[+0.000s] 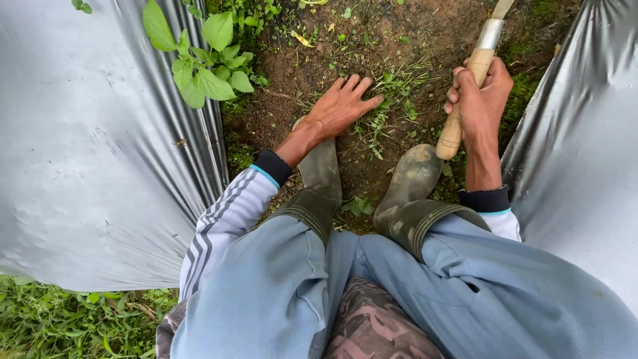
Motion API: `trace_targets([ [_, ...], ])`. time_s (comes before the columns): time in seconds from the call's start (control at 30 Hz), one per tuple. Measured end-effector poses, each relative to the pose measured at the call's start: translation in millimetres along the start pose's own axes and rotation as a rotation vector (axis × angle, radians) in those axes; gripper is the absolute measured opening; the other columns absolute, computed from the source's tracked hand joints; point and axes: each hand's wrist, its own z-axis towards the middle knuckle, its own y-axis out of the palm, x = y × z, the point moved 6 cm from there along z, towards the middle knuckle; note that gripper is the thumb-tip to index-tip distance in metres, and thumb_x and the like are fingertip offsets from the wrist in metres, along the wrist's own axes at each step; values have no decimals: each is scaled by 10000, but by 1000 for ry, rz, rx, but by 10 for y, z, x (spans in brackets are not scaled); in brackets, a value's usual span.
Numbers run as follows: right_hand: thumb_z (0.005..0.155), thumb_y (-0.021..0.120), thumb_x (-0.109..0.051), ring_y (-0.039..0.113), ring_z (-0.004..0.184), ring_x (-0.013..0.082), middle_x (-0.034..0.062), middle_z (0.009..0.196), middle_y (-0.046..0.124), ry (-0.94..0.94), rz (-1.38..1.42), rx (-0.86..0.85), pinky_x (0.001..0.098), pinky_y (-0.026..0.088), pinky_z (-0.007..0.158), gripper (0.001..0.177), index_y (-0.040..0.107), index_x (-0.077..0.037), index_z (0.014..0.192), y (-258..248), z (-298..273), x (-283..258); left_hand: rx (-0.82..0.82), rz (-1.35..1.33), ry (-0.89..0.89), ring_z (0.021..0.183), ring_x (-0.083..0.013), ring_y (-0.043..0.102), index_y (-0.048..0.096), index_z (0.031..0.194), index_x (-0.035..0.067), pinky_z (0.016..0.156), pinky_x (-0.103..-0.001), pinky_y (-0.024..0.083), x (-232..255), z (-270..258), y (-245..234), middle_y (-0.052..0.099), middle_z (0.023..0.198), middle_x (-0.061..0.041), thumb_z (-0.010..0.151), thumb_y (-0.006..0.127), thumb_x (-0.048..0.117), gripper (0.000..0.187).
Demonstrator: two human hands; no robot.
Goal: The person uses a sickle to cut weeds and grass growing along the edge of a plastic-covered garden bed. They gather the cut vegetation with their left hand and continue clearing the area between the bed and the surrounding soil.
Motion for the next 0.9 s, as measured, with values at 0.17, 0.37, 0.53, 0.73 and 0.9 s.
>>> trace_targets([
  [0.17,946,525,41,477,551,69,39,825,558,5,80,39,231,433,424,173,511,-82,1067,-27,-52,-2,190,-139,-104,884,-222,496,564,1207,97,572,-352,479,-432,285,-293,490,989,-85,1003,479,59,224],
  [0.37,948,513,47,473,535,74,37,786,539,24,158,51,225,422,407,174,528,-77,1069,-53,-85,37,256,3,-180,1269,-407,356,554,1408,188,937,-603,422,-864,453,-693,301,1415,-157,647,918,296,850],
  [0.53,959,509,50,480,544,81,39,811,542,55,180,27,222,436,409,183,532,-67,1098,-48,-100,116,165,-84,-188,1497,-543,175,452,1558,331,1148,-813,175,-815,501,-297,168,1645,-218,663,995,581,1076],
  [0.73,944,547,-14,481,530,55,34,733,483,36,266,-72,243,438,398,206,535,-25,1149,194,-92,175,400,103,-196,1207,-254,495,673,993,277,966,-414,490,-814,300,-133,534,1219,2,934,704,92,197],
  [0.9,976,531,-28,505,559,33,-1,778,523,41,97,-166,211,476,416,208,539,-51,1182,499,-93,166,256,116,-361,1155,-386,648,754,1090,288,885,-534,500,-888,-172,-442,706,1161,-114,908,713,105,261],
])
